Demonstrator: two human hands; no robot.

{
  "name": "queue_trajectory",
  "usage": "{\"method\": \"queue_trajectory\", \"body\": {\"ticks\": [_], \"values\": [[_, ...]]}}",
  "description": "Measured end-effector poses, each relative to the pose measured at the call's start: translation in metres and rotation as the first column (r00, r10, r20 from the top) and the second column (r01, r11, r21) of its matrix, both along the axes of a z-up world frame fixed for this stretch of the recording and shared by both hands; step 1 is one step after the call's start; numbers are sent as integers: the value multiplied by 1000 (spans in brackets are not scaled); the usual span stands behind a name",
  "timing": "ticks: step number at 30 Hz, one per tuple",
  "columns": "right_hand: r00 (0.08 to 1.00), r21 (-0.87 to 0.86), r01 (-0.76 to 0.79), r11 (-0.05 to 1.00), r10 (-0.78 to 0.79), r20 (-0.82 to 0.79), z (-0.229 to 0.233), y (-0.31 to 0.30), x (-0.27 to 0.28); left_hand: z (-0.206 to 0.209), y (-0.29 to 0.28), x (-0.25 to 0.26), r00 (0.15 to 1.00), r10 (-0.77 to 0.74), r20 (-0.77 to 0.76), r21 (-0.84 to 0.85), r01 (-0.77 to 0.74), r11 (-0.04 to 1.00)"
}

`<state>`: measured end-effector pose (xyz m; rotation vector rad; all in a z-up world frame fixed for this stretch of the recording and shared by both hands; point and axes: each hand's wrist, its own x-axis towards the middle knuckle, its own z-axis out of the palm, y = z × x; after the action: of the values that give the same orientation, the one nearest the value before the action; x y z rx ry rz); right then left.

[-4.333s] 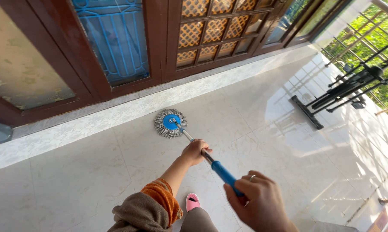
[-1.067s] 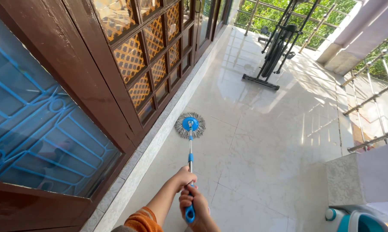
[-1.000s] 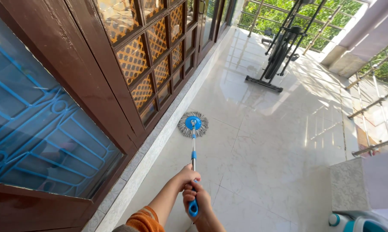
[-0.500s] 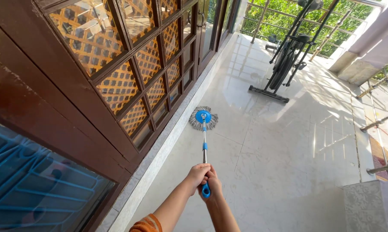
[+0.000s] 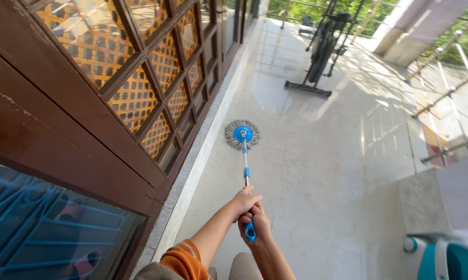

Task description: The person mops a tiled balcony floor using a blue spin mop. They move the mop back and forth across the surface, covering areas near a glass door, a stationary exercise bike, and the balcony railing.

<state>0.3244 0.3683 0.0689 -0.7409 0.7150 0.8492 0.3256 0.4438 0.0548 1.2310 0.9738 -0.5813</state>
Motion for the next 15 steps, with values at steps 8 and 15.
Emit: {"method": "queue_trajectory", "body": {"ticks": [8, 15], "values": [[995, 114, 91, 989, -84, -59, 51, -42, -93, -17, -22, -46, 997, -24, 70, -101, 31, 994], [126, -754, 43, 655, 745, 655, 92, -82, -131, -22, -32, -37, 960, 272, 67, -197, -254, 947]]}}
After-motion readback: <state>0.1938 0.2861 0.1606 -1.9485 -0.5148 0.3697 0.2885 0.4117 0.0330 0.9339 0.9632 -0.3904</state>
